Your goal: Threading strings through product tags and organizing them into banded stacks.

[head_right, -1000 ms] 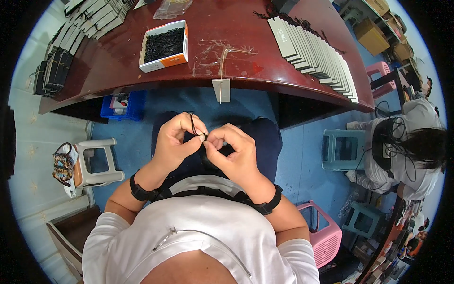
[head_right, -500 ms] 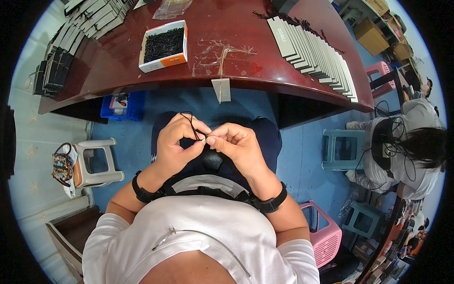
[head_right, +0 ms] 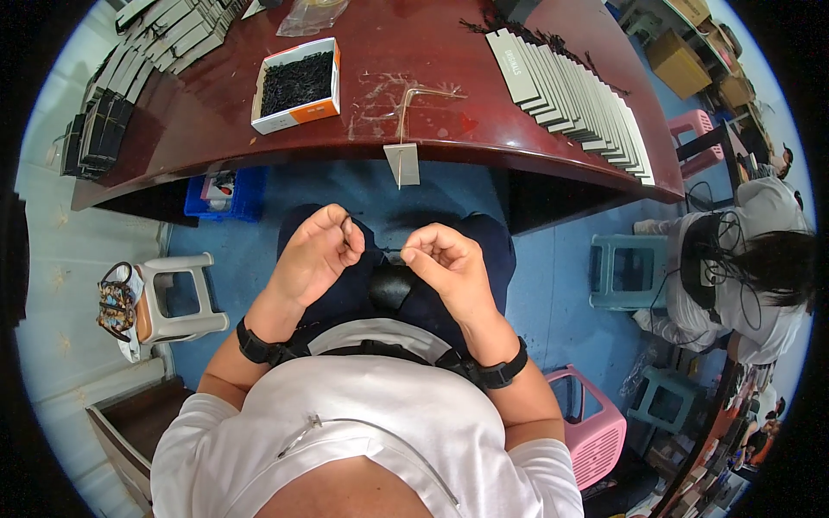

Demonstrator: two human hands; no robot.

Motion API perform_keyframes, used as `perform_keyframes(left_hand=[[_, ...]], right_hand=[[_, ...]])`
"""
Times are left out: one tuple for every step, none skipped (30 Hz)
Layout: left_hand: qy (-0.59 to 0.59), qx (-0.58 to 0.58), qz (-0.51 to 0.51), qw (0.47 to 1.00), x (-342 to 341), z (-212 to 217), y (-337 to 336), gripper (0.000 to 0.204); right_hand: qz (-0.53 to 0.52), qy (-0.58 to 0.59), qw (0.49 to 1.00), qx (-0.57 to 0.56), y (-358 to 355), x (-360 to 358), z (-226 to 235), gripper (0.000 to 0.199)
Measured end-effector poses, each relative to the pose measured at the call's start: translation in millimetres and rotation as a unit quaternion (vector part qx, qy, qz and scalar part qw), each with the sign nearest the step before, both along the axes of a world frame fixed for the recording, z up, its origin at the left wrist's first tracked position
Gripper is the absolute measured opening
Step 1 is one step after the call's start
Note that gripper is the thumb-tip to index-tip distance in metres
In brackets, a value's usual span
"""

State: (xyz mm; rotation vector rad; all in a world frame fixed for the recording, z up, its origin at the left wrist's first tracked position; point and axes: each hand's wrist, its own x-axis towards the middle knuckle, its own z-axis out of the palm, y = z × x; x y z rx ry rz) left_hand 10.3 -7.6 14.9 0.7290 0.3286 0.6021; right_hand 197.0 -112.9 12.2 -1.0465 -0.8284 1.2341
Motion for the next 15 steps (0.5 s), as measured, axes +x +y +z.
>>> perform_keyframes(left_hand=[[0.003, -0.042, 0.013, 0.999, -1, -1, 1, 0.008], [0.003, -0.043, 0.013, 0.999, -1, -3, 2, 0.008], [0.016, -0.029, 0.009, 0.999, -2, -5, 4, 0.01], [0.028, -0.016, 0.005, 0.999, -2, -7, 5, 0.012], [0.029, -0.017, 0.005, 0.999, -2, -8, 5, 0.012], [0.043, -0.018, 0.013, 0.999, -1, -6, 3, 0.014], [0.058, -0.018, 0.02, 0.998, 0, -4, 2, 0.016], [0.057, -0.015, 0.02, 0.998, 0, -3, 1, 0.016], [0.06, -0.02, 0.014, 0.998, 0, -3, 2, 0.018], [0.062, -0.024, 0.008, 0.998, 1, -4, 3, 0.02], [0.063, -0.024, 0.008, 0.998, 1, -5, 4, 0.02], [0.057, -0.034, -0.002, 0.998, -1, -8, 6, 0.021], [0.051, -0.043, -0.011, 0.998, -1, -10, 6, 0.022], [0.051, -0.043, -0.011, 0.998, -1, -11, 7, 0.022], [0.047, -0.042, -0.013, 0.998, -2, -12, 7, 0.022]], right_hand=[[-0.005, -0.005, 1.0, 0.002, -1, 1, -1, 0.003], [-0.005, -0.005, 1.0, 0.002, -2, 2, -1, 0.003], [-0.001, -0.01, 1.0, 0.001, -3, 2, -1, 0.003], [0.002, -0.014, 1.0, 0.001, -3, 3, -1, 0.003], [0.002, -0.013, 1.0, 0.0, -4, 4, -3, 0.003], [0.003, -0.025, 1.0, 0.008, -6, 6, -4, 0.003], [0.003, -0.038, 0.999, 0.017, -8, 7, -5, 0.004], [0.002, -0.038, 0.999, 0.02, -9, 8, -4, 0.004], [0.005, -0.041, 0.999, 0.021, -10, 9, -4, 0.004], [0.007, -0.044, 0.999, 0.023, -10, 10, -5, 0.004], [0.006, -0.044, 0.999, 0.023, -9, 10, -5, 0.004], [0.02, -0.064, 0.997, 0.03, -9, 10, -5, 0.004], [0.034, -0.084, 0.995, 0.037, -9, 11, -5, 0.005], [0.034, -0.084, 0.995, 0.037, -10, 11, -4, 0.005], [0.05, -0.116, 0.991, 0.038, -11, 10, -3, 0.005]])
